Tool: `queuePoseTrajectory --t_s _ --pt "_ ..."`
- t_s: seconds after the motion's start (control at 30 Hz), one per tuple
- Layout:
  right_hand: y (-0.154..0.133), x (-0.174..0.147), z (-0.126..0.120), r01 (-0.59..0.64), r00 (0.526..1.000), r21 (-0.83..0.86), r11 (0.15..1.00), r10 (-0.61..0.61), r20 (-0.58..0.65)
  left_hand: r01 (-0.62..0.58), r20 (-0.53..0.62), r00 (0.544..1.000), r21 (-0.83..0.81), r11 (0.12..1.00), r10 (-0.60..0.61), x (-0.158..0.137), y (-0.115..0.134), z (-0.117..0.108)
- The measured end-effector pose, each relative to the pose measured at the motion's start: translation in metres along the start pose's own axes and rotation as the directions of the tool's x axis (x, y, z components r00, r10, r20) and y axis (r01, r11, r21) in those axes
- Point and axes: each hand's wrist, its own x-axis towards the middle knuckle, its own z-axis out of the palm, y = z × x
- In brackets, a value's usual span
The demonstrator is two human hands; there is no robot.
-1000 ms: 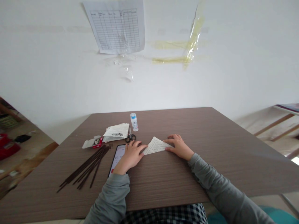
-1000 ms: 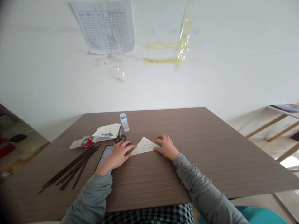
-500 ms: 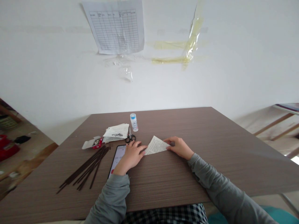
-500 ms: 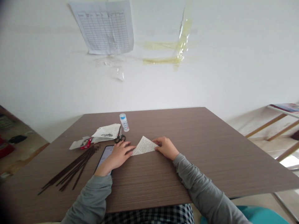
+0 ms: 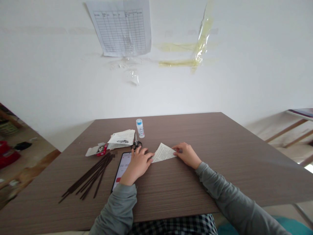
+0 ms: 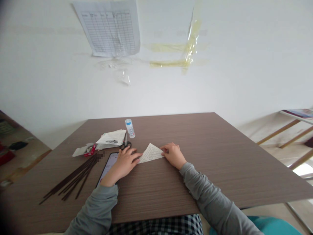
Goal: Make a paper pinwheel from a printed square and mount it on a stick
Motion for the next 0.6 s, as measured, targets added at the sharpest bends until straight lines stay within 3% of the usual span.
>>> queuePoseTrajectory --t_s 0.4,0.6 --pt "0.003 -0.001 -0.001 -0.043 0.999 0.069 0.997 0.044 -0.020 -0.001 0.021 1.000 -0.073 0.997 0.002 0.000 -0.002 -0.003" --pt "-0.001 -0.001 -0.002 -0.046 0.999 0.056 0.997 0.046 0.002 0.054 0.036 0.998 -0.055 0.997 -0.052 -0.004 0.005 -0.013"
